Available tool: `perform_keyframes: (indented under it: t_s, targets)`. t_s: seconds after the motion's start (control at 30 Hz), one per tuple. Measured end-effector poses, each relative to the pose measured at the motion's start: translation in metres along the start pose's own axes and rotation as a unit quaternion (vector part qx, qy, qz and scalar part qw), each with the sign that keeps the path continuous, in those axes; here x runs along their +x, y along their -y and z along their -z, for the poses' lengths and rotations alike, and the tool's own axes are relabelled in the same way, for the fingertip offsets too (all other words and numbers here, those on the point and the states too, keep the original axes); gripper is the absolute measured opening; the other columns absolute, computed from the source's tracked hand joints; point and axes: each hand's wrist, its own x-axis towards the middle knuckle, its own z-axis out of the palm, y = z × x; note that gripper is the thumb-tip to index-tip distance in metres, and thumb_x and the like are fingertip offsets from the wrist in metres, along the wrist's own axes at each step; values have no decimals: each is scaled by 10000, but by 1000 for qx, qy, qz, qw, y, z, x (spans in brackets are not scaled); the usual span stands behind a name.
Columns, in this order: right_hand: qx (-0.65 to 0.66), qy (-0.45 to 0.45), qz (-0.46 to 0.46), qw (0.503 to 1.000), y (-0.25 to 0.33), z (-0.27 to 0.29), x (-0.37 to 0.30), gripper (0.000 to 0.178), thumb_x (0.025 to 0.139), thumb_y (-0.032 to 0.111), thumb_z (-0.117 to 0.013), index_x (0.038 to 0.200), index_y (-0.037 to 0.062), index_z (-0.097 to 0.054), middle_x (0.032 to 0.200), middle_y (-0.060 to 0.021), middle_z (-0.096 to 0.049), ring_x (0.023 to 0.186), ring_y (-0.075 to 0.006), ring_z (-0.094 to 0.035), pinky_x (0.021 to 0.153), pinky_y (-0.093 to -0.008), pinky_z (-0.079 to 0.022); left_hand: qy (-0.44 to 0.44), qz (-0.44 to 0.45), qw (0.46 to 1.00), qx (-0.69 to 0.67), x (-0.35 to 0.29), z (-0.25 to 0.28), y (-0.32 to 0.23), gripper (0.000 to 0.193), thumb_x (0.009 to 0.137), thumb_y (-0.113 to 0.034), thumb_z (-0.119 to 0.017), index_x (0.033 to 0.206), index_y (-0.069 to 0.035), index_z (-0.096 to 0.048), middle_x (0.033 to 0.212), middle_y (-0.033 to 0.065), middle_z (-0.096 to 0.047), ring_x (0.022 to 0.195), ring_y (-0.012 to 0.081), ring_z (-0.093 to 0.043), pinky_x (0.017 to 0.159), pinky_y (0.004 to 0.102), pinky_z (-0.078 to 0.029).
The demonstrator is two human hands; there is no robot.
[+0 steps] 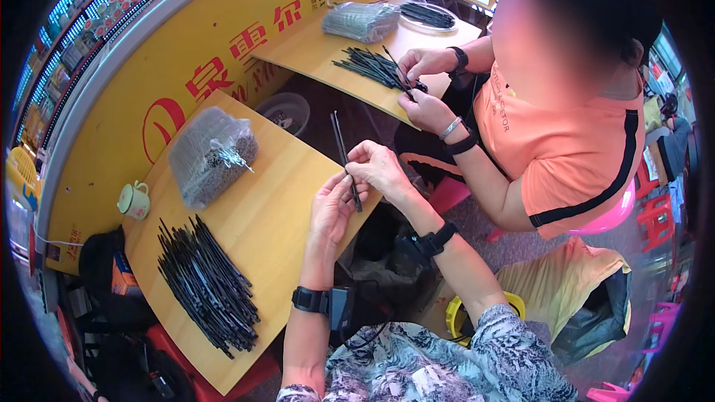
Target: Assembling small black plastic components with metal or white strips at a workstation.
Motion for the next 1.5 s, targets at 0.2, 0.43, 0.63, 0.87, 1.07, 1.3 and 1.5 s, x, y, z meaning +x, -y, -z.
perform_keyframes:
  t_s: [0.2, 0.43, 0.63, 0.87, 1.07, 1.3, 1.5]
  targets:
    - [72, 4, 43, 997, -11, 1, -14, 163, 780, 54, -583, 915, -36, -571, 795, -88, -595, 574, -116, -581, 459, -248, -484, -30, -11, 999, 16, -7, -9, 0, 230, 894, -68, -514, 1106, 19, -530, 968, 111, -618, 861, 181, -624, 749, 325, -536]
    - [-192, -52, 190, 961, 11, -16, -67, 178, 764, 155, -634, 884, 30, -597, 846, -116, -548, 746, -229, -592, 660, -318, -479, -63, -72, 995, -42, -33, 6, 3, 216, 894, -63, -518, 1104, -17, -544, 972, 100, -613, 858, 182, -623, 762, 324, -535]
    - [-270, -25, 238, 933, 10, -42, -91, 249, 769, 212, -635, 947, 52, -569, 866, -105, -535, 775, -249, -591, 684, -343, -485, -73, -105, 989, -71, -63, 22, -3, 208, 894, -51, -514, 1097, -10, -531, 1027, 136, -596, 907, 210, -609, 795, 329, -524]
    - [-216, 45, 187, 957, 1, -65, -94, 142, 782, 137, -587, 874, 41, -539, 843, -117, -572, 785, -298, -589, 683, -375, -479, -90, -128, 985, -69, -79, 41, -6, 214, 897, -53, -509, 1106, -13, -510, 1043, 136, -588, 917, 201, -594, 797, 317, -515]
    - [-215, 48, 197, 955, -4, -72, -88, 195, 745, 138, -628, 881, 16, -559, 775, -124, -582, 711, -264, -606, 633, -345, -485, -106, -138, 983, -65, -85, 43, -7, 212, 892, -36, -510, 1101, -1, -512, 1034, 129, -587, 926, 198, -592, 809, 315, -511]
    - [-192, 62, 167, 965, -11, -80, -84, 195, 700, 109, -625, 837, -10, -553, 744, -155, -588, 677, -292, -597, 620, -365, -481, -199, -218, 951, 93, -103, 39, -19, 379, 875, -15, -523, 1243, 27, -441, 1156, 112, -536, 1039, 169, -547, 913, 279, -458]
    - [-242, 68, 187, 950, -27, -100, -82, 129, 714, 70, -578, 810, -4, -531, 771, -173, -576, 760, -348, -587, 658, -411, -472, -257, -268, 894, 252, -112, 9, -29, 377, 879, -46, -518, 1247, 8, -459, 1251, 105, -488, 1138, 182, -471, 997, 306, -347]
